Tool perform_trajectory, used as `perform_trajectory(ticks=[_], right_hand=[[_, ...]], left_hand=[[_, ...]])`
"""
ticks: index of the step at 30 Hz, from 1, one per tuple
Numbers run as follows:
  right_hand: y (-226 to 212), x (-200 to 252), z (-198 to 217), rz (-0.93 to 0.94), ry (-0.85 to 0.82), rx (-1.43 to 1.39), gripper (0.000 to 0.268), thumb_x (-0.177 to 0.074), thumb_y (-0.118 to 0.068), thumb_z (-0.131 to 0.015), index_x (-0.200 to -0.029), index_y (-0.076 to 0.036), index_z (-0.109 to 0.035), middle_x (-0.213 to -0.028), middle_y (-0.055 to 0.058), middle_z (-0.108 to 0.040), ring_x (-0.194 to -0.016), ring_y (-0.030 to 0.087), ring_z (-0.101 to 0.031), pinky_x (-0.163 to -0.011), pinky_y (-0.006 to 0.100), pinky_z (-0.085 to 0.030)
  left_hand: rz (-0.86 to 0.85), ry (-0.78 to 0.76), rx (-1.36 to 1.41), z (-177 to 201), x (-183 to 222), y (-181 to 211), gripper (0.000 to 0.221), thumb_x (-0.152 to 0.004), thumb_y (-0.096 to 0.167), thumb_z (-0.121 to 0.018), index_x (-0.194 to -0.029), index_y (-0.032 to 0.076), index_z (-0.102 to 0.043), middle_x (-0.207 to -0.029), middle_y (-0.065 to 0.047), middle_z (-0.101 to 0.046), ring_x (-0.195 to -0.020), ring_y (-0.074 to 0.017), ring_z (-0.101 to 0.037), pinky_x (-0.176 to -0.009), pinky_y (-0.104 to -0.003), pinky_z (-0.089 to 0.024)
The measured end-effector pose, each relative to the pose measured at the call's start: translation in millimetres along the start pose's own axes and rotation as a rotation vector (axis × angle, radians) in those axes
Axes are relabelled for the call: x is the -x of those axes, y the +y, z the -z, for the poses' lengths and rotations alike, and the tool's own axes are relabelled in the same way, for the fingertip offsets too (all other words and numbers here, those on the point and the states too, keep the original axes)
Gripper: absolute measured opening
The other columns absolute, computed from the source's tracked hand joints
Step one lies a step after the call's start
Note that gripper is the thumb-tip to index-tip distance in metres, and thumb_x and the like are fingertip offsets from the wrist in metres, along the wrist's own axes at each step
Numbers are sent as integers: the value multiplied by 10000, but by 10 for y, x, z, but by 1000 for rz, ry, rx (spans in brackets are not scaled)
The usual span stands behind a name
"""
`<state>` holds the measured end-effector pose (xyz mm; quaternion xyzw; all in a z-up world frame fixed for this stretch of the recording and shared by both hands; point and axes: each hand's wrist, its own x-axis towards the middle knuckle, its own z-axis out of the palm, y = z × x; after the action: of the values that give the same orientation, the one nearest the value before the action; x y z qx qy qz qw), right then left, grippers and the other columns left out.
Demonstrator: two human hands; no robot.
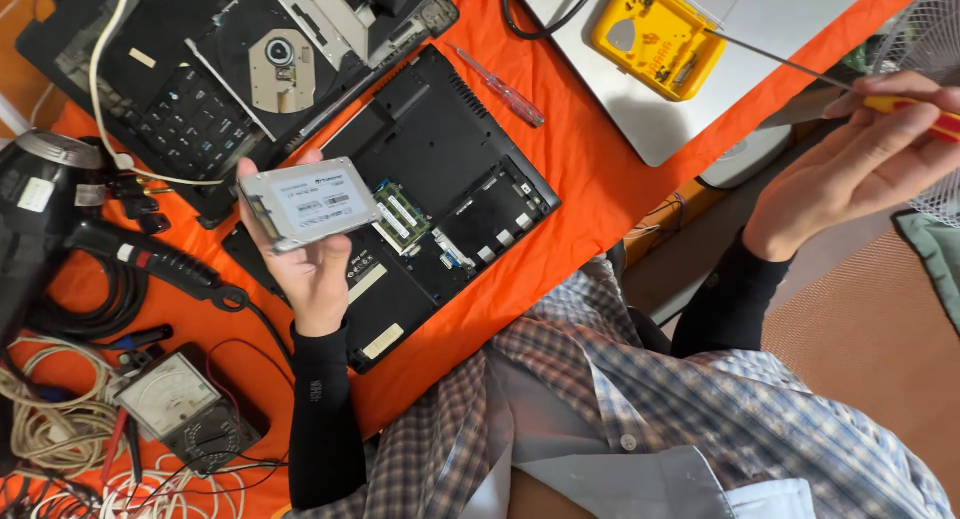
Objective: Replacing or examining the hard drive of a disassembled laptop.
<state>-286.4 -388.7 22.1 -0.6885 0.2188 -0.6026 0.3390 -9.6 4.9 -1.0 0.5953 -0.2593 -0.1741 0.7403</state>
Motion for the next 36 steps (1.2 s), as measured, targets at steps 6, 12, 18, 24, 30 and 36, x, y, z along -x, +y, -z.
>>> perform_trajectory(ticks=[6,12,18,24,30,36], right_hand=[[0,29,-61,-8,-64,-7,197,-1281,-209,-407,-1398,-59,-456,-1049,175,-611,-832,231,-533,-674,291,-430],[17,31,-29,-43,-87,14,145,-1305,-207,-413,-1332,-64,-427,-1004,190,-617,-728,200,-504,-672,288,-435],[86,30,-15,-97,-117,-83,152,-1306,-223,-412,-1323,-72,-418,-924,155,-559,-702,194,-461,-667,275,-404],[268,105,101,-156,-29,-111,242,-1302,-239,-440,-1261,-5,-489,-937,153,-547,-687,173,-423,-650,283,-376],[221,54,57,-124,-49,-57,277,-1295,-248,-453,-1140,-22,-493,-931,138,-561,-688,168,-440,-641,268,-374],[205,48,42,-107,-27,-98,282,-1235,-272,-451,-1271,6,-484,-1015,149,-636,-743,168,-501,-695,278,-447]], left_hand=[[30,9,117,14,-3,-12,1079,-1033,477,-784,-1717,205,6,-1511,-164,-510,-1425,-295,-543,-1286,-477,-413],[19,72,189,-73,-42,97,1098,-1000,494,-812,-1674,240,18,-1410,-82,-462,-1290,-299,-582,-1192,-583,-482],[57,91,193,-22,-70,81,950,-1072,629,-619,-1647,255,39,-1586,-148,-366,-1332,-352,-564,-1120,-579,-501],[79,75,184,-2,-81,108,852,-1134,676,-446,-1647,316,131,-1677,-174,-274,-1379,-397,-544,-1121,-550,-483],[73,117,217,13,-39,46,858,-1124,588,-592,-1665,287,1,-1634,-156,-298,-1377,-382,-526,-1139,-559,-474],[18,120,174,91,38,-78,895,-1069,391,-788,-1680,172,-172,-1568,-178,-389,-1459,-325,-457,-1264,-544,-404]])
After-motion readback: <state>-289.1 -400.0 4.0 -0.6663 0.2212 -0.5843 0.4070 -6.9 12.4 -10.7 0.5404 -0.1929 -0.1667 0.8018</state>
